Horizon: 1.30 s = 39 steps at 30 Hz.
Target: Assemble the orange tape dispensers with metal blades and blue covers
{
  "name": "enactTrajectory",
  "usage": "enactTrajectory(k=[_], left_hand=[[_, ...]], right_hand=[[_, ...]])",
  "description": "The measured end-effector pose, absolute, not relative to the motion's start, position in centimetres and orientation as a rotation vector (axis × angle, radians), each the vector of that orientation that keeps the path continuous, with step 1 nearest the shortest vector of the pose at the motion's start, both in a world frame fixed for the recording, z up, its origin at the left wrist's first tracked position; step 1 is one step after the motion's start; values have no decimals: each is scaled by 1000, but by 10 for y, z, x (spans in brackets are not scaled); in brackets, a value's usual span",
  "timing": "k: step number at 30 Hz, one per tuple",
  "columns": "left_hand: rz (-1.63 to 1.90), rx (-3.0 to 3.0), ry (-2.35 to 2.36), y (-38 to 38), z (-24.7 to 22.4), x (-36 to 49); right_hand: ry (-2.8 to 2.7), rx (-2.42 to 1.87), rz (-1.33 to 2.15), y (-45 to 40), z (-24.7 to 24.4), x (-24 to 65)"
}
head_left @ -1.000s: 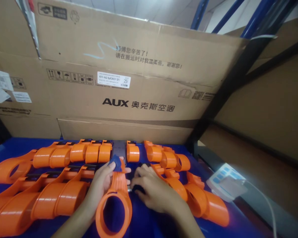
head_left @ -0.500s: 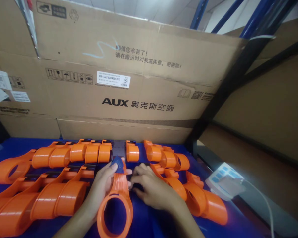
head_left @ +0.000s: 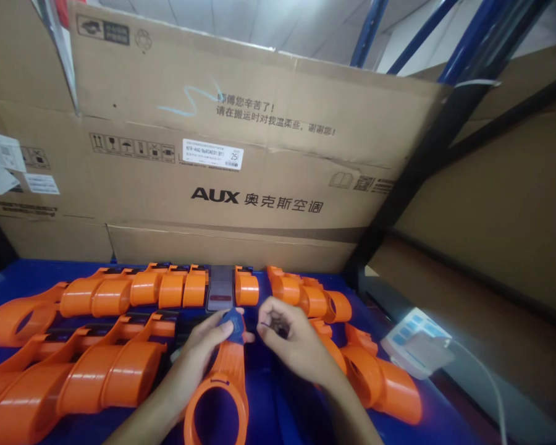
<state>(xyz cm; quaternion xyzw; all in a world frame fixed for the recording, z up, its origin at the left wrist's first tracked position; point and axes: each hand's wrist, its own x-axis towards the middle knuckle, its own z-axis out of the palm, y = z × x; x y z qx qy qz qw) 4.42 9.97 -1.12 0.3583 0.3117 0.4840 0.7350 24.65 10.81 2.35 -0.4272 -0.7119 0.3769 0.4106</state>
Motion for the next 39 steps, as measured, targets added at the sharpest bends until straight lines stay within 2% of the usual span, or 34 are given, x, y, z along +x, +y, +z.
enactTrajectory(k=[14,20,32,39], left_hand=[[1119,731,609,95,-14,48],[1091,560,599,100,-13,44],[1154,533,595,92,-9,51],[1390,641,606,93,-13,50]], right_hand=[[-1158,-948,1241,113,10,224],[-1216,-709,1470,106,17,227],[-1367,-840,1161,104,11,223],[-1475,-853,1015,106,17,234]])
